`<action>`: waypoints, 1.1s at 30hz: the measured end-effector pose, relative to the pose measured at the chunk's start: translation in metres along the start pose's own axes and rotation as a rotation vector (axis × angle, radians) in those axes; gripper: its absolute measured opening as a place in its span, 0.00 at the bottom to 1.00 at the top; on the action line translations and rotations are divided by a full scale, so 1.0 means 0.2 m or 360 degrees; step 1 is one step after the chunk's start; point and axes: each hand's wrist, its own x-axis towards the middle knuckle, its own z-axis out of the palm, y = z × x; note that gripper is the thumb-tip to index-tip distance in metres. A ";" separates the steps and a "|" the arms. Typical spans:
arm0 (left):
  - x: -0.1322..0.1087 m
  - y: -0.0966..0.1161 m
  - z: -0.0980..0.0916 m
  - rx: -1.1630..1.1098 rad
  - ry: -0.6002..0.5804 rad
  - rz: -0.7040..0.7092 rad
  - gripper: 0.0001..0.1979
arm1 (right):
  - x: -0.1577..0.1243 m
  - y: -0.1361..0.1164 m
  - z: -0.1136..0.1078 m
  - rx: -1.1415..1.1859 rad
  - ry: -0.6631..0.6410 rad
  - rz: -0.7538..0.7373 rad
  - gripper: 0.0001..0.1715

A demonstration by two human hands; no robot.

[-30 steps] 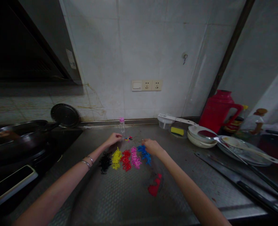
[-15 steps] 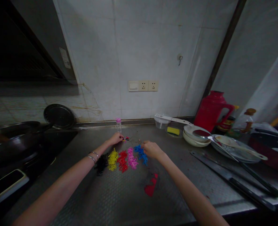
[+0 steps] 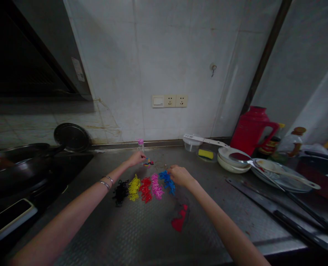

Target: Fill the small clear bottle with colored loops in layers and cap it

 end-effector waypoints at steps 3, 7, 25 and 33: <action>-0.01 0.02 -0.05 0.0215 -0.0025 0.0127 0.10 | 0.05 -0.01 0.00 0.0034 0.0083 0.0017 0.16; -0.04 0.05 -0.11 0.0421 -0.0009 0.0224 0.11 | 0.15 -0.04 0.00 0.0101 0.0190 0.0045 0.17; -0.31 0.23 -0.14 0.0220 -0.0206 0.0289 0.11 | 0.38 -0.28 0.01 0.0116 0.0218 -0.0116 0.16; -0.29 0.19 -0.03 0.0149 -0.0279 0.0322 0.12 | 0.34 -0.24 0.04 0.0221 0.0224 -0.0151 0.16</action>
